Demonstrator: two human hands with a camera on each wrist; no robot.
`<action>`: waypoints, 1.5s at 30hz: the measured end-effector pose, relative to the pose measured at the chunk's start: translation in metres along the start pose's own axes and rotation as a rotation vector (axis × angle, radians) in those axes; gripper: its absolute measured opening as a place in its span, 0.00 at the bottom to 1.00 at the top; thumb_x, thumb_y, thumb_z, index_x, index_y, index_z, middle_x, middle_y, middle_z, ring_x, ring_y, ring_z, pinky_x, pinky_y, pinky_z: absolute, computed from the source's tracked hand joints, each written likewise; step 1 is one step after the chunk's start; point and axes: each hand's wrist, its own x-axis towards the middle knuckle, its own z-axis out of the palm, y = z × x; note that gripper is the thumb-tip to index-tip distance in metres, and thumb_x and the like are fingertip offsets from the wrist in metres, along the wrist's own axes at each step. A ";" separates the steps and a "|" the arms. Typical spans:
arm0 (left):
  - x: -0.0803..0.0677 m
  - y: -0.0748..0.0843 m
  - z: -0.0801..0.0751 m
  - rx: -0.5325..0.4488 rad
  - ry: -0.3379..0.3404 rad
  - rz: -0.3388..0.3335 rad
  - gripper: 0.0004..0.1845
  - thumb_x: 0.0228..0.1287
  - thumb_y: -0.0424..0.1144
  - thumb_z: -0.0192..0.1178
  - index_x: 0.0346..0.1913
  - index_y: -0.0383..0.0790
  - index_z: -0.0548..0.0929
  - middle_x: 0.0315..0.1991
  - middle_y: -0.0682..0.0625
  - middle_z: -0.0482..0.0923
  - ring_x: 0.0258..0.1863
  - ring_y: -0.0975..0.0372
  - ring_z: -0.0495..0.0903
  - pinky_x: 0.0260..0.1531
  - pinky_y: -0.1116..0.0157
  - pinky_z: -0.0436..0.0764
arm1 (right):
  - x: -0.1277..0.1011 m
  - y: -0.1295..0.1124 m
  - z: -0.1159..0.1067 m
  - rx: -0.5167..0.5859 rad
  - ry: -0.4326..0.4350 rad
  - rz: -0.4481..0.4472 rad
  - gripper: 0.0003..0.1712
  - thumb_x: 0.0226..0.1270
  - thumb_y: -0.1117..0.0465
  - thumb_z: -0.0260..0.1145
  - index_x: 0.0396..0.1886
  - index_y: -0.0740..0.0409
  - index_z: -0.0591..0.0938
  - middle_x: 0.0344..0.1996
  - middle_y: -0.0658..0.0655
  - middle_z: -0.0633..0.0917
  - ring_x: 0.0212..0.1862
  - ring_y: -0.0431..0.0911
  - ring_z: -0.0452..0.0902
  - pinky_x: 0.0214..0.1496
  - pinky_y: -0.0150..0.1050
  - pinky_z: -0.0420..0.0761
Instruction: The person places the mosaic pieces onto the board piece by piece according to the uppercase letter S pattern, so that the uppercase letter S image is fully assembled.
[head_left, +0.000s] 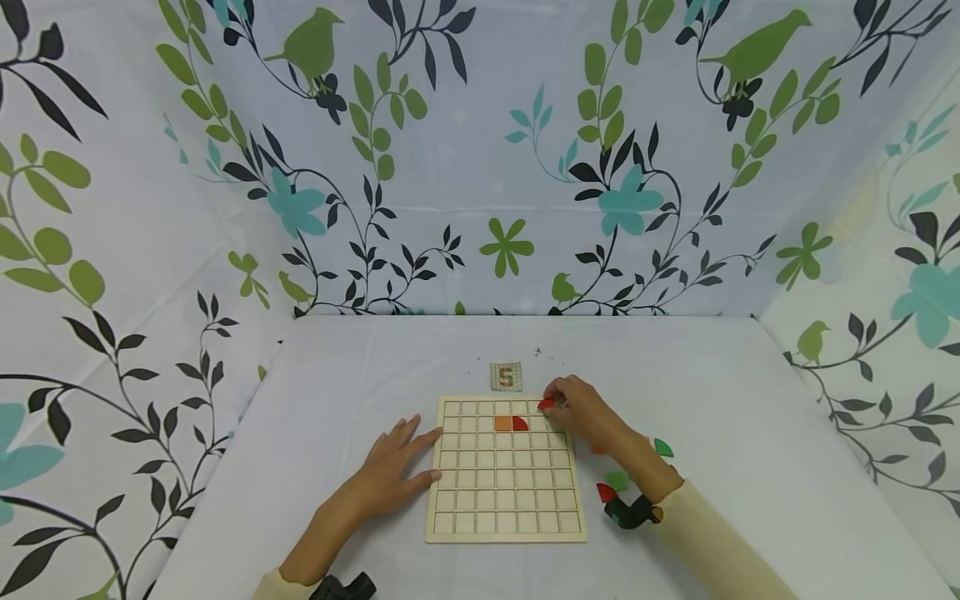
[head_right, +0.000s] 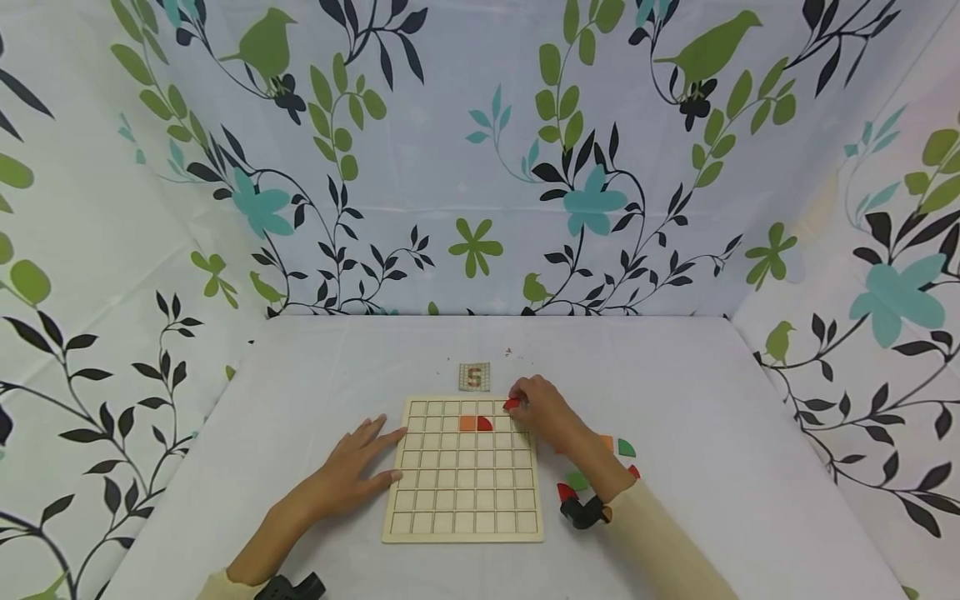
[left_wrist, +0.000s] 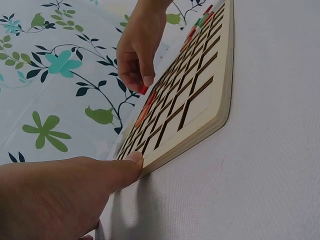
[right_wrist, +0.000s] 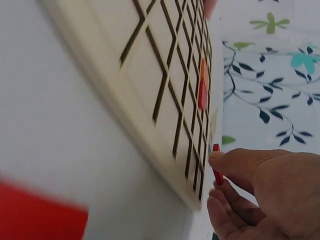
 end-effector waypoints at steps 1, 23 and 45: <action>0.000 0.000 0.000 -0.001 0.000 -0.003 0.34 0.70 0.54 0.61 0.74 0.47 0.69 0.76 0.34 0.53 0.75 0.37 0.48 0.68 0.34 0.47 | 0.001 -0.004 0.003 0.011 -0.008 -0.004 0.11 0.67 0.63 0.71 0.46 0.60 0.81 0.40 0.53 0.78 0.45 0.47 0.74 0.51 0.44 0.78; 0.002 -0.005 0.004 -0.004 -0.007 -0.006 0.34 0.70 0.56 0.61 0.75 0.49 0.68 0.77 0.35 0.51 0.76 0.39 0.46 0.69 0.36 0.46 | 0.022 -0.063 0.055 -0.030 -0.122 -0.242 0.06 0.67 0.67 0.70 0.43 0.61 0.83 0.41 0.55 0.79 0.42 0.46 0.71 0.44 0.41 0.77; 0.002 -0.004 0.003 -0.020 -0.006 -0.006 0.34 0.70 0.55 0.61 0.75 0.49 0.68 0.77 0.34 0.51 0.75 0.38 0.46 0.69 0.35 0.45 | 0.015 -0.059 0.060 -0.148 -0.022 -0.334 0.08 0.64 0.62 0.74 0.43 0.55 0.87 0.39 0.50 0.83 0.44 0.48 0.73 0.48 0.51 0.74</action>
